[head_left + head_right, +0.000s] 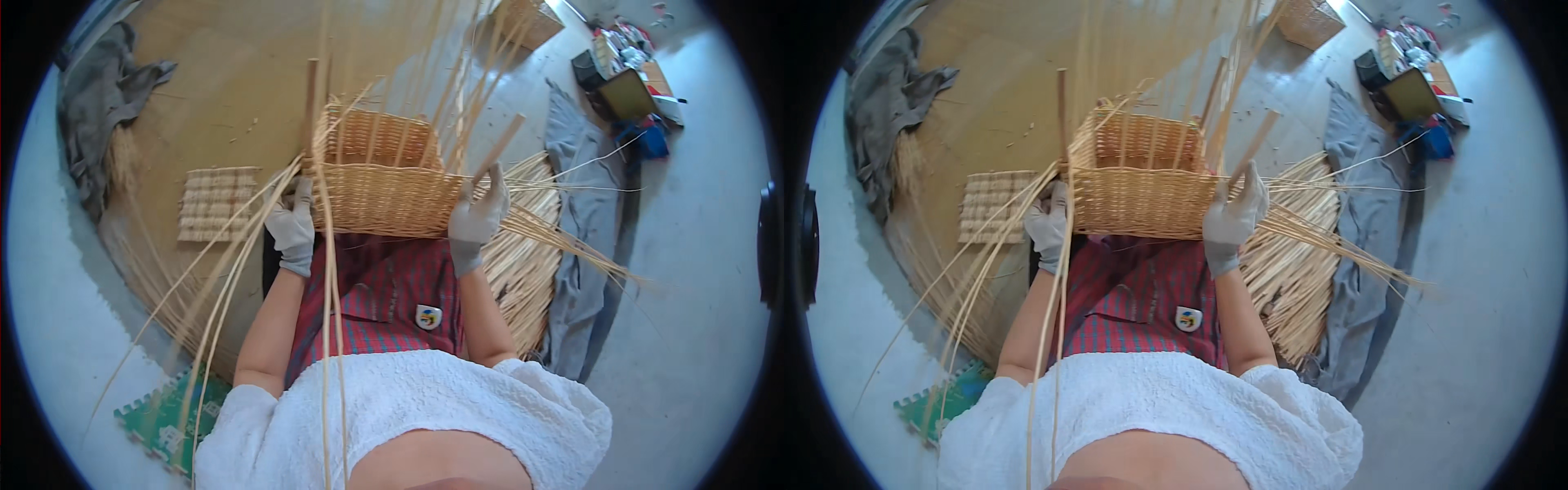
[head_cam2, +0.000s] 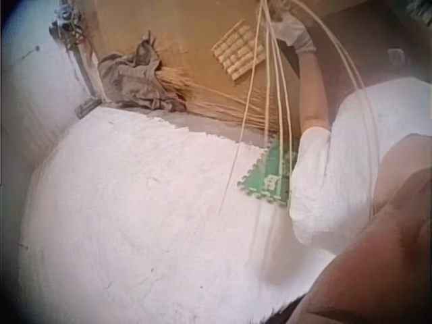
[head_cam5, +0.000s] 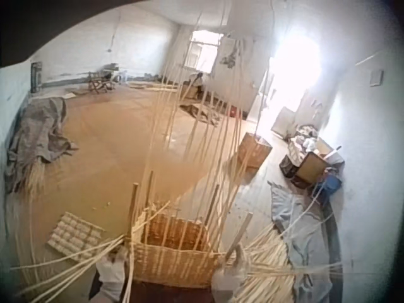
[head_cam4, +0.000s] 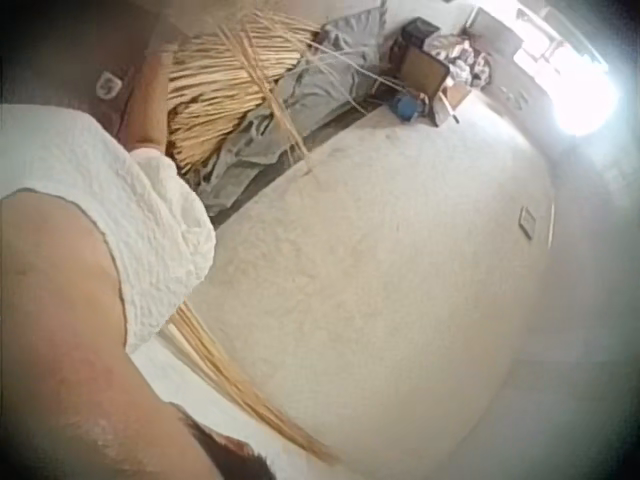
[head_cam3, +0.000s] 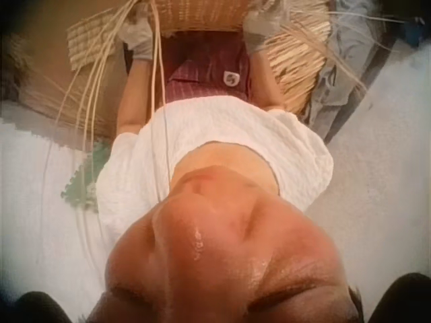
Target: The person weaves a basket by hand using thin wooden strips. They interlace the strips through vertical stakes, periodically rotate the basket, and use a small hammer to tighten the weave. The basket grows in height as the person continues weaving.
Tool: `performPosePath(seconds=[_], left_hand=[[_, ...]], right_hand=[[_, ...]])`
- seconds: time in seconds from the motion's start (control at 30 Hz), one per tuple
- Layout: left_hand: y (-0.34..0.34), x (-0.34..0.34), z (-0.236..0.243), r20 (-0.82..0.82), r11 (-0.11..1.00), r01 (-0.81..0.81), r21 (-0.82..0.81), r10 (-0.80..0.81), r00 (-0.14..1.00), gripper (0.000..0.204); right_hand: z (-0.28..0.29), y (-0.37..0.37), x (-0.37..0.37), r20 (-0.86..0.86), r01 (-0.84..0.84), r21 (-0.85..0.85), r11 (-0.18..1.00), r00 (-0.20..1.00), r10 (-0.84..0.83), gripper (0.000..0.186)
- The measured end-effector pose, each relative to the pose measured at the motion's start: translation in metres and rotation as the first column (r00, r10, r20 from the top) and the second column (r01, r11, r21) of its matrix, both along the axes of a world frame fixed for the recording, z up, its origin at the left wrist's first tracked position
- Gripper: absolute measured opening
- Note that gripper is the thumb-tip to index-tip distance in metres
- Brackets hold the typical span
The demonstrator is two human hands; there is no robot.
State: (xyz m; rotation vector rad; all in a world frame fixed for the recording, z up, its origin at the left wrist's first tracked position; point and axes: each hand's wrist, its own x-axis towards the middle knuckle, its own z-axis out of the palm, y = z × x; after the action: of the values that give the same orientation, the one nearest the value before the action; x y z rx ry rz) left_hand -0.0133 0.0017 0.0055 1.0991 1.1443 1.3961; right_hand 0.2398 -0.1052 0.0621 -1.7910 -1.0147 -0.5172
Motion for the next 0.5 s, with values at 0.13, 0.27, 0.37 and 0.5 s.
performPosePath(seconds=[0.13,0.27,0.37,0.5], left_hand=[[0.007,-0.026,0.034,-0.395,0.994,0.005,0.110,0.039,0.918,0.034],[0.009,-0.052,-0.051,0.584,0.948,0.316,-0.030,-0.240,0.776,0.027],[0.040,-0.059,0.003,0.069,0.859,0.511,-0.035,-0.508,0.859,0.040],[0.107,-0.052,0.046,-0.059,0.563,0.820,-0.103,-0.826,0.560,0.042]], right_hand=[[-0.014,0.009,-0.090,-0.395,-0.630,-0.079,0.773,0.732,0.556,0.034],[0.044,0.037,-0.169,-0.116,-0.793,-0.406,0.454,0.538,0.835,0.025],[0.046,0.049,-0.179,-0.101,-0.797,-0.453,0.399,0.490,0.866,0.022],[0.046,0.017,-0.157,-0.220,-0.771,-0.438,0.463,0.591,0.776,0.017]])
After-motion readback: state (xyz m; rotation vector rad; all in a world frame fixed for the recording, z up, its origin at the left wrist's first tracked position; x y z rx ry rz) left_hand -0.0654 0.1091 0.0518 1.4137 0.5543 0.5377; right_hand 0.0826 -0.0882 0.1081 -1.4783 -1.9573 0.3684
